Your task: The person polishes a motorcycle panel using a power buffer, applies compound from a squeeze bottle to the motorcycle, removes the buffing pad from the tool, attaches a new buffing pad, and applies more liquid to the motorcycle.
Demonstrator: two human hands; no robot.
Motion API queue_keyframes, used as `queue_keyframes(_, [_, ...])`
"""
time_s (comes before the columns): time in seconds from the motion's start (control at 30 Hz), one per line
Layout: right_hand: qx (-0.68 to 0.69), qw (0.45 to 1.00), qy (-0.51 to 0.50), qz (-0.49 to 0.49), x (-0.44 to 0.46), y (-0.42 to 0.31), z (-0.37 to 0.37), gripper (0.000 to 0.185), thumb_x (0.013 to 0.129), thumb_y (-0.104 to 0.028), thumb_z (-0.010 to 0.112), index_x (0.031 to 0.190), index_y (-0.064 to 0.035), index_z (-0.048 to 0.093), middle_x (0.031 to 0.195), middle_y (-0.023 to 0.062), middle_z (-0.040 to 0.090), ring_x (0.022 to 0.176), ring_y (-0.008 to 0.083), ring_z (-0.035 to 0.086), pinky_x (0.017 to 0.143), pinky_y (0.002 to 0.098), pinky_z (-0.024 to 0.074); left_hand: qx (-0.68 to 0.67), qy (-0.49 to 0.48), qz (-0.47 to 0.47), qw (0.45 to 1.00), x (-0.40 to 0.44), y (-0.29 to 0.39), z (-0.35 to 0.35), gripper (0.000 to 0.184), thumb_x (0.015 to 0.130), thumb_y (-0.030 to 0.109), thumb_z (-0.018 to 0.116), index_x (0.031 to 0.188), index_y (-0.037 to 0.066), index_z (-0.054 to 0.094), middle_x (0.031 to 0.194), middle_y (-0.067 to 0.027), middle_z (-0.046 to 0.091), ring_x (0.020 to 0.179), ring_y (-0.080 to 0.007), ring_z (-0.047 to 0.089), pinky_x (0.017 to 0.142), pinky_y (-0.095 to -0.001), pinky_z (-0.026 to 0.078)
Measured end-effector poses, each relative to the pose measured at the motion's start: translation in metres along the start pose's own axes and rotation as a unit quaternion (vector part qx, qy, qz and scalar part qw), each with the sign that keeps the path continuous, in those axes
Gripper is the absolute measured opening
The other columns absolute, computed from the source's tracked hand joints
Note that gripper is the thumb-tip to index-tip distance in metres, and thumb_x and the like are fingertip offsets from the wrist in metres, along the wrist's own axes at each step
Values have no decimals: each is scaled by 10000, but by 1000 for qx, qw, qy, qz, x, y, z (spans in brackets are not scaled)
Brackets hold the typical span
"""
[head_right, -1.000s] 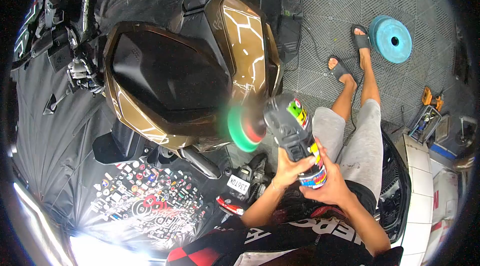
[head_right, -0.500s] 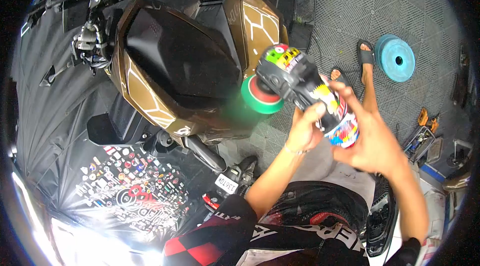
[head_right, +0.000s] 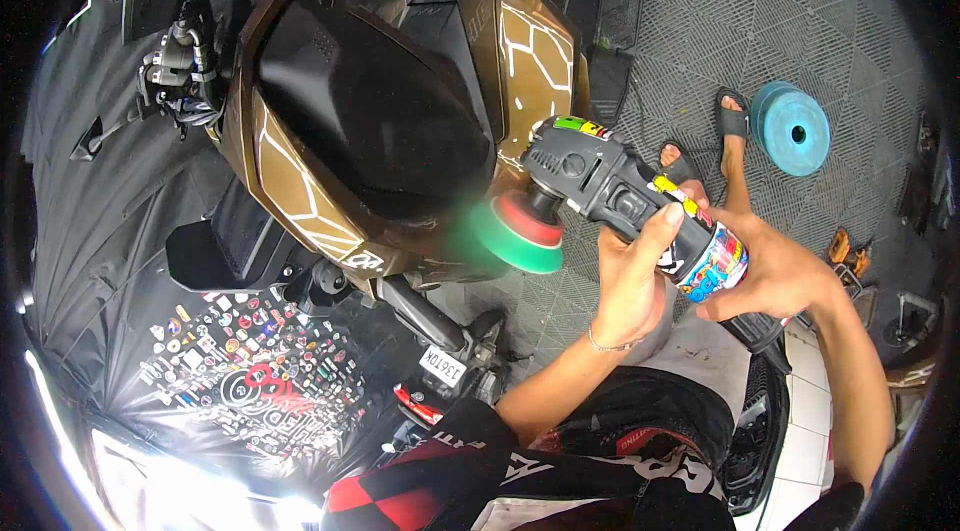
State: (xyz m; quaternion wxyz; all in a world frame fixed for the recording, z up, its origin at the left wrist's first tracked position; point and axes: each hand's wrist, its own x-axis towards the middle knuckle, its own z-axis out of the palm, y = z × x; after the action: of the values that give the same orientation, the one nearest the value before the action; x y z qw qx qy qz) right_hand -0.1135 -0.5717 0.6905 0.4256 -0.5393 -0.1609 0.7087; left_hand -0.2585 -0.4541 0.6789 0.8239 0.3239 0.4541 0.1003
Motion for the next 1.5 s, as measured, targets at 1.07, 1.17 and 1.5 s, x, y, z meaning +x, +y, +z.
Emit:
queue_keyframes(1.07, [-398, 889, 223, -43, -19, -71, 37, 775, 597, -139, 737, 1313, 28, 490, 769, 258, 673, 717, 476, 661, 752, 498, 543, -155, -220, -27, 963, 23, 20, -15, 707, 813, 272, 758, 1391, 57, 414, 1317, -172, 558, 1353, -340, 481, 1145, -477, 398])
queue_keyframes(1.17, [-331, 924, 188, -21, -23, -65, 33, 787, 586, -144, 752, 1310, 29, 499, 764, 268, 667, 732, 462, 657, 773, 498, 530, -131, -211, -15, 969, 13, 15, -14, 676, 828, 263, 749, 1385, 53, 428, 1312, -184, 565, 1348, -346, 488, 1136, -480, 401])
queue_keyframes(1.5, [-282, 942, 183, -24, -18, -58, 34, 766, 603, -143, 741, 1309, 26, 496, 772, 264, 667, 777, 467, 661, 761, 499, 530, -135, -192, -23, 972, 16, 20, -20, 729, 845, 163, 717, 1455, 7, 350, 1294, -203, 577, 1303, -354, 528, 1100, -466, 434])
